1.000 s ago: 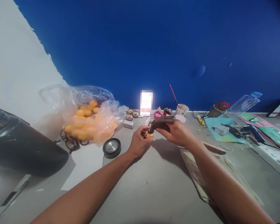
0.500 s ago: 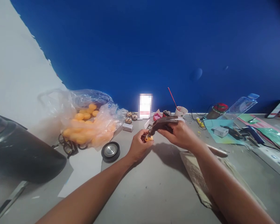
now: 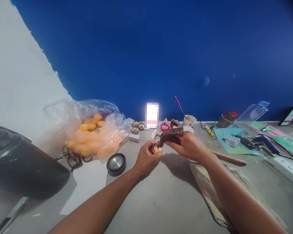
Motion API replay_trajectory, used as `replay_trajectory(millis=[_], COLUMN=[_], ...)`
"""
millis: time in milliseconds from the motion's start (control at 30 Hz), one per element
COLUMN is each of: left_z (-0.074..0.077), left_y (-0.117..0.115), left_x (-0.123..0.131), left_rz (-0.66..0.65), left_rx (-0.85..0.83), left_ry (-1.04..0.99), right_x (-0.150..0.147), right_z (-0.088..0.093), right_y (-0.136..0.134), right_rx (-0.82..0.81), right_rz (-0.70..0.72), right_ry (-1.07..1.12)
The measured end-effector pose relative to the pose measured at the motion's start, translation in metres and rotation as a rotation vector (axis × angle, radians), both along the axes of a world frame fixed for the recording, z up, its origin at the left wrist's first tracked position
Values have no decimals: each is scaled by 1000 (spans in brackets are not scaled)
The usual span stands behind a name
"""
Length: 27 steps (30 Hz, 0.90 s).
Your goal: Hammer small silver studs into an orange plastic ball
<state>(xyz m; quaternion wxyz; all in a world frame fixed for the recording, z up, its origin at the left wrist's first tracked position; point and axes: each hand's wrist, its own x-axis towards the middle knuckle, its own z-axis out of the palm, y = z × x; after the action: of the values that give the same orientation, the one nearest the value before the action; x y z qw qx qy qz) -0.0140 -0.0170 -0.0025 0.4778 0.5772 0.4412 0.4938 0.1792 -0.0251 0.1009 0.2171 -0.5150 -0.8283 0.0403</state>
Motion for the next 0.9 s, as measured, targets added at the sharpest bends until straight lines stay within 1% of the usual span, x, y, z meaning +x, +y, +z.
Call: replay_trajectory(millis=[67, 133, 233, 367, 467, 533, 667, 800, 900], left_z=[-1, -2, 0, 4, 5, 4, 3, 2, 3], left_y=[1, 1, 0, -2, -2, -1, 0, 0, 0], left_x=[-1, -1, -1, -2, -1, -1, 0, -1, 0], left_rz=[-13, -20, -45, -40, -36, -32, -5, -23, -22], left_rx=[15, 19, 14, 11, 4, -8, -8, -2, -14], left_ry=[2, 4, -7, 10, -6, -13, -9, -36, -43], right_x=[-1, -2, -3, -3, -2, -1, -1, -2, -1], right_z=[0, -1, -3, -4, -3, -3, -2, -2, 0], right_y=[0, -1, 0, 2, 3, 3, 2, 1, 1], right_rx=[37, 24, 6, 38, -26, -36, -20, -71, -14], right_rz=[28, 49, 31, 84, 45, 4, 58, 44, 46], right_ry=[32, 19, 4, 104, 35, 14, 100, 72, 122])
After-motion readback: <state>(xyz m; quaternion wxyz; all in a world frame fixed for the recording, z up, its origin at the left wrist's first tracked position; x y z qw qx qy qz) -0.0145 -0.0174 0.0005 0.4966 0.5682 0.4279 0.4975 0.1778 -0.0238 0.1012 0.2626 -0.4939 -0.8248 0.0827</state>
